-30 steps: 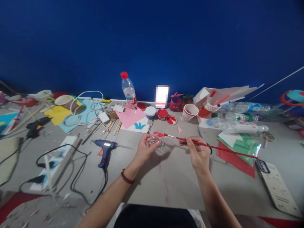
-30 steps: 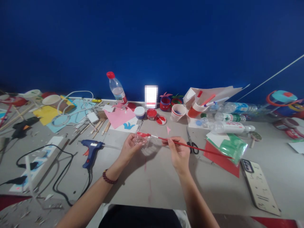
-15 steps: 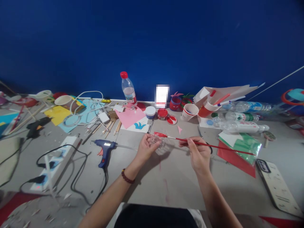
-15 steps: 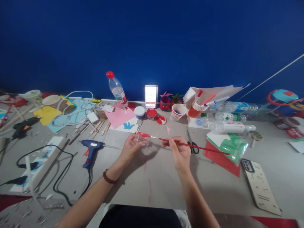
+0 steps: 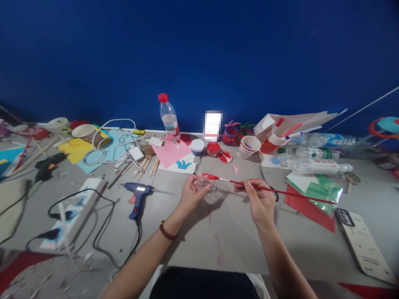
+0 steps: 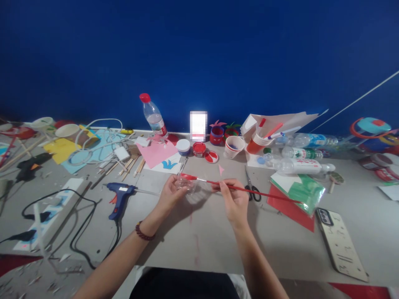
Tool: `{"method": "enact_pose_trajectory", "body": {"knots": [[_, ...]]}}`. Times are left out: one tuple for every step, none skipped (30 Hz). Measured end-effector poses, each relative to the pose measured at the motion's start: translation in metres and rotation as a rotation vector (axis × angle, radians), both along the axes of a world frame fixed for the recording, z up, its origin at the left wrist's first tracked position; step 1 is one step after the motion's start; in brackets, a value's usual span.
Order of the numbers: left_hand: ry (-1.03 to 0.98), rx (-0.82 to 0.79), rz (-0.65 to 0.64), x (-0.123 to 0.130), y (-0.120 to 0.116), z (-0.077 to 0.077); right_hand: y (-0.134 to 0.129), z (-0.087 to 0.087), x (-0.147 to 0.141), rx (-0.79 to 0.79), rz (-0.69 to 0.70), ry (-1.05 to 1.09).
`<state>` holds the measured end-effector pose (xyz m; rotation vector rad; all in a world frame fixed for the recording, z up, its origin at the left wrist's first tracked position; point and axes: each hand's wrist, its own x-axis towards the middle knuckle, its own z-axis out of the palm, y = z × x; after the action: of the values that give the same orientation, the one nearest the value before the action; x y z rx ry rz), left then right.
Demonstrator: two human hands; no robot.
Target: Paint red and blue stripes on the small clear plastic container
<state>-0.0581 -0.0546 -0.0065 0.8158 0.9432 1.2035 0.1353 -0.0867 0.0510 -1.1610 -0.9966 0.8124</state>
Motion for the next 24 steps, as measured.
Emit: {"method": "enact_pose_trajectory", "body": {"knots": [[-0.007, -0.002, -0.002, 0.0, 0.0, -0.001, 0.0, 0.0, 0.001, 0.003, -0.003, -0.01], [-0.016, -0.005, -0.003, 0.0, 0.0, -0.001, -0.001, 0.0, 0.001, 0.008, -0.006, -0.018], [-0.026, -0.009, -0.004, 0.0, 0.001, 0.0, -0.001, 0.0, 0.002, 0.011, -0.01, -0.025], [-0.037, -0.014, -0.002, 0.0, 0.0, 0.002, -0.001, 0.0, 0.003, 0.011, -0.017, -0.028], [-0.045, -0.02, 0.0, 0.0, 0.0, 0.005, -0.002, 0.0, 0.004, 0.008, -0.023, -0.029], [-0.048, -0.027, -0.001, -0.001, 0.0, 0.008, -0.002, -0.001, 0.005, 0.005, -0.029, -0.027], [-0.048, -0.035, -0.002, -0.001, 0.0, 0.012, -0.002, -0.002, 0.006, 0.002, -0.036, -0.024], [-0.044, -0.044, -0.01, -0.002, 0.0, 0.016, -0.002, -0.003, 0.006, 0.003, -0.046, -0.018], [-0.04, -0.056, -0.026, -0.003, 0.0, 0.019, -0.002, -0.005, 0.007, 0.006, -0.056, -0.008], [-0.042, -0.068, -0.036, -0.003, 0.0, 0.023, -0.002, -0.007, 0.008, 0.013, -0.068, 0.006], [-0.046, -0.078, -0.044, -0.004, 0.0, 0.026, -0.002, -0.009, 0.009, 0.016, -0.073, 0.024], [-0.048, -0.087, -0.047, -0.004, 0.0, 0.028, -0.002, -0.011, 0.009, 0.018, -0.075, 0.047], [-0.051, -0.093, -0.048, -0.004, 0.0, 0.03, -0.002, -0.013, 0.01, 0.015, -0.068, 0.071], [-0.051, -0.098, -0.051, -0.004, 0.0, 0.031, -0.003, -0.015, 0.01, 0.01, -0.055, 0.096], [-0.051, -0.101, -0.055, -0.004, 0.0, 0.031, -0.003, -0.016, 0.009, 0.002, -0.036, 0.117], [-0.049, -0.103, -0.062, -0.003, 0.0, 0.032, -0.003, -0.017, 0.009, -0.001, -0.018, 0.134], [-0.045, -0.104, -0.068, -0.003, 0.0, 0.032, -0.003, -0.017, 0.007, -0.003, 0.0, 0.143], [-0.04, -0.105, -0.073, -0.002, -0.001, 0.031, -0.003, -0.017, 0.006, -0.002, 0.01, 0.142], [-0.035, -0.104, -0.071, -0.002, -0.001, 0.03, -0.003, -0.016, 0.005, -0.004, 0.017, 0.13], [-0.032, -0.103, -0.066, -0.001, -0.001, 0.028, -0.003, -0.014, 0.003, -0.005, 0.017, 0.11], [-0.032, -0.102, -0.06, 0.0, -0.001, 0.026, -0.003, -0.012, 0.002, -0.008, 0.015, 0.086], [-0.034, -0.099, -0.052, 0.0, -0.001, 0.023, -0.003, -0.01, 0.001, -0.01, 0.011, 0.06], [-0.038, -0.096, -0.047, 0.001, -0.001, 0.021, -0.002, -0.008, 0.0, -0.012, 0.007, 0.038], [-0.04, -0.092, -0.041, 0.001, 0.0, 0.019, -0.002, -0.007, 0.0, -0.011, 0.001, 0.023]]}}
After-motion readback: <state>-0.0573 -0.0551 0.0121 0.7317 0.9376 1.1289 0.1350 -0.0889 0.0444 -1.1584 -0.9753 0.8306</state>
